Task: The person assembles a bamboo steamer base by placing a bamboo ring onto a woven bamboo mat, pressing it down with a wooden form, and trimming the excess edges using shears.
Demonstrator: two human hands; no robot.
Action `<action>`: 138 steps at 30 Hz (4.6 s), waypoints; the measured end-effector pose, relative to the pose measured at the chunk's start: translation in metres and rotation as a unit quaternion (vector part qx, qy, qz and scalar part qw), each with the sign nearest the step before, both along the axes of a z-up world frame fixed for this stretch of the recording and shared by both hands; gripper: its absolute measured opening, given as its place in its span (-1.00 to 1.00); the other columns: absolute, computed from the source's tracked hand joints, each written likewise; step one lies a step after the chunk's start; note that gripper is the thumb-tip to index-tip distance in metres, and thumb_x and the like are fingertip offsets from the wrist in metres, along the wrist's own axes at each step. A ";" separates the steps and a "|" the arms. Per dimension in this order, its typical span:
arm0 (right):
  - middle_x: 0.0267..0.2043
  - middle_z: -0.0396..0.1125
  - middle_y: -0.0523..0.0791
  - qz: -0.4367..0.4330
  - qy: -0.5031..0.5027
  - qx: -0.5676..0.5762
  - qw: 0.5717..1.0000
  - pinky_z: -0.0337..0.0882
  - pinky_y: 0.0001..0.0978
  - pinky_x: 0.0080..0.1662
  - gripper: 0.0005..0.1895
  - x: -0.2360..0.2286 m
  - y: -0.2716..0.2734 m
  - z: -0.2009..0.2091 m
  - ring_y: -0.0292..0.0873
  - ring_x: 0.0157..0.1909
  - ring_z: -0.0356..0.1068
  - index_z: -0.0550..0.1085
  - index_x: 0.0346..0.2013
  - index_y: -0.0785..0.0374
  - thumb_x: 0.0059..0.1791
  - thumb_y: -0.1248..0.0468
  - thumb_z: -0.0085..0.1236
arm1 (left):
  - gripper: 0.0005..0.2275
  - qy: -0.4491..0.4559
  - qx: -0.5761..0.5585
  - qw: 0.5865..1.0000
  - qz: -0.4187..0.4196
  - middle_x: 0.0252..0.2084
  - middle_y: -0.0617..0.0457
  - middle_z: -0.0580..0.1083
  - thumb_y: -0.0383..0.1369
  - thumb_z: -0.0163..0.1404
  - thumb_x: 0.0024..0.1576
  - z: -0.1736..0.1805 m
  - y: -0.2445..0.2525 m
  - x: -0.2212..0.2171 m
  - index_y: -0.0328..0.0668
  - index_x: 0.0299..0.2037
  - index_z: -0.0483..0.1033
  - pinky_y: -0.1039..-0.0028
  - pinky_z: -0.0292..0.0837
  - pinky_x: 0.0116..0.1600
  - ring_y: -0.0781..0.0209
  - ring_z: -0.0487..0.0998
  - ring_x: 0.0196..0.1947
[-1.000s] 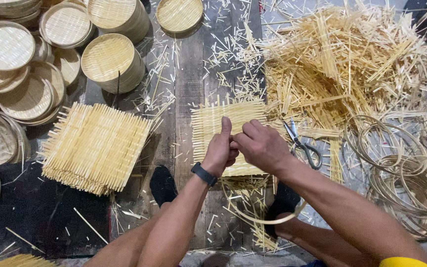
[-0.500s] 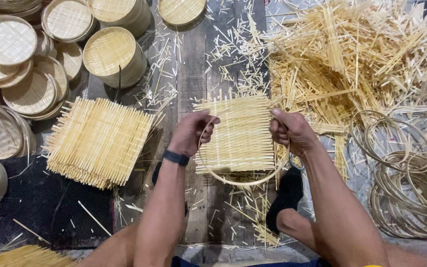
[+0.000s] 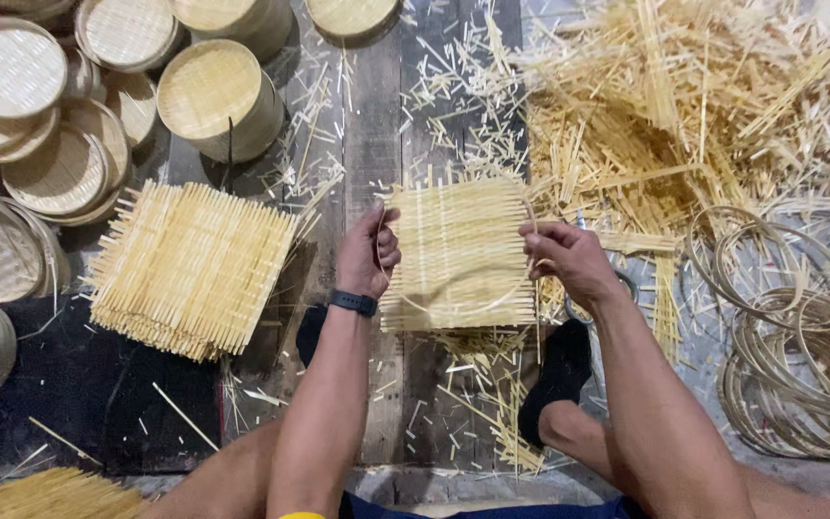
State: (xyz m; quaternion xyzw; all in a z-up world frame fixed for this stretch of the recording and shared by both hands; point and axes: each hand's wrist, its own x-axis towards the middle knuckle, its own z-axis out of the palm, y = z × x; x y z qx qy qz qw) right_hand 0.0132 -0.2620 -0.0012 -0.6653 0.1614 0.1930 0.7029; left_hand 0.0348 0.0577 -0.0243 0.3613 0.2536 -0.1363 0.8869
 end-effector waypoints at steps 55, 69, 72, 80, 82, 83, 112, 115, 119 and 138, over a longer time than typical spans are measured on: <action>-0.31 0.55 0.01 0.124 -0.015 -0.417 0.900 0.53 -0.24 -0.14 -0.72 0.030 0.014 -0.092 -0.09 -0.31 0.55 0.68 -0.24 0.21 -0.19 0.18 0.46 | -0.81 0.073 0.383 0.909 -0.150 -0.38 -0.04 0.66 -0.48 0.33 -0.10 -0.125 0.035 -0.014 -0.35 -0.30 0.69 0.41 0.66 -0.24 0.22 0.69 -0.39; 0.46 0.00 0.20 0.400 -0.379 -0.585 0.595 -0.28 0.45 0.40 -0.03 -0.052 0.132 -0.116 0.34 0.53 -0.21 0.21 0.38 0.33 -0.12 -0.23 0.14 | -0.81 -0.272 0.668 0.649 -0.242 0.09 0.13 0.48 -0.08 0.04 0.20 -0.136 -0.048 0.072 0.30 -0.10 0.70 0.21 0.31 0.17 0.10 0.39 0.11; 0.45 0.01 0.16 0.384 -0.395 -0.580 0.600 -0.25 0.38 0.42 -0.04 -0.053 0.131 -0.110 0.29 0.53 -0.19 0.20 0.40 0.30 -0.11 -0.23 0.13 | -0.81 -0.295 0.673 0.641 -0.220 0.08 0.16 0.48 -0.09 0.01 0.23 -0.141 -0.048 0.071 0.28 -0.11 0.69 0.25 0.41 0.13 0.12 0.44 0.08; 0.29 0.13 0.12 0.383 -0.206 -0.536 0.723 0.05 0.06 0.36 -0.25 0.041 0.103 -0.064 0.14 0.35 0.06 0.27 0.26 0.26 -0.07 -0.12 0.15 | -0.77 -0.294 0.696 0.601 -0.261 -0.04 0.08 0.46 -0.10 -0.09 0.30 -0.128 -0.053 0.067 0.11 -0.08 0.62 0.25 0.47 -0.04 0.01 0.49 -0.06; 0.13 0.28 0.12 0.273 -0.308 -0.538 0.736 0.22 0.08 0.22 -0.44 0.072 0.092 -0.067 0.14 0.20 0.20 0.40 0.15 0.29 0.00 -0.03 0.10 | -0.75 -0.290 0.687 0.605 -0.281 -0.07 0.07 0.48 -0.09 -0.09 0.31 -0.126 -0.051 0.073 0.08 -0.04 0.59 0.24 0.48 -0.04 0.00 0.53 -0.06; 0.07 0.34 0.08 0.248 -0.289 -0.497 0.780 0.29 0.02 0.20 -0.57 0.084 0.087 -0.071 0.09 0.16 0.27 0.47 0.09 0.26 0.07 0.03 0.06 | -0.75 -0.285 0.674 0.626 -0.269 -0.08 0.06 0.50 -0.10 -0.10 0.31 -0.127 -0.052 0.074 0.07 -0.05 0.60 0.23 0.48 -0.06 -0.02 0.55 -0.09; -0.13 0.33 0.05 0.186 -0.050 -0.320 0.928 0.32 0.13 0.06 -0.32 0.102 0.063 -0.142 -0.07 -0.13 0.30 0.48 -0.12 0.31 0.22 -0.16 -0.48 | -0.62 -0.094 0.467 0.829 -0.293 -0.47 0.05 0.52 -0.05 0.21 0.08 -0.169 -0.042 0.107 -0.31 -0.39 0.64 0.49 0.34 -0.30 0.34 0.41 -0.45; -0.20 0.33 -0.01 0.162 -0.041 -0.346 0.923 0.33 0.12 -0.08 -0.41 0.110 0.089 -0.128 -0.07 -0.27 0.27 0.48 -0.07 0.19 0.19 -0.14 -0.44 | -0.58 -0.090 0.529 0.818 -0.207 -0.23 -0.01 0.50 -0.14 0.27 0.01 -0.177 -0.042 0.106 -0.29 -0.08 0.50 0.48 0.40 -0.21 0.24 0.46 -0.34; -0.34 0.25 -0.17 0.325 0.009 -0.366 0.872 0.14 -0.23 -0.42 -0.40 0.121 0.139 -0.098 -0.20 -0.45 0.19 0.54 -0.04 -0.07 0.01 -0.36 -0.20 | -0.66 -0.108 0.609 0.783 0.065 -0.04 -0.02 0.53 -0.13 -0.04 0.31 -0.178 -0.033 0.062 -0.23 0.09 0.52 0.41 0.47 0.00 0.17 0.54 -0.09; 0.13 0.29 0.14 0.200 -0.156 -0.333 0.908 0.29 -0.04 0.20 -0.45 0.134 0.089 -0.035 0.08 0.16 0.28 0.51 0.04 0.29 0.10 -0.13 -0.06 | -0.45 -0.051 0.641 0.747 -0.170 0.10 -0.23 0.47 -0.19 0.33 -0.05 -0.113 -0.009 0.047 -0.26 0.12 0.48 0.11 0.30 0.20 -0.10 0.43 0.11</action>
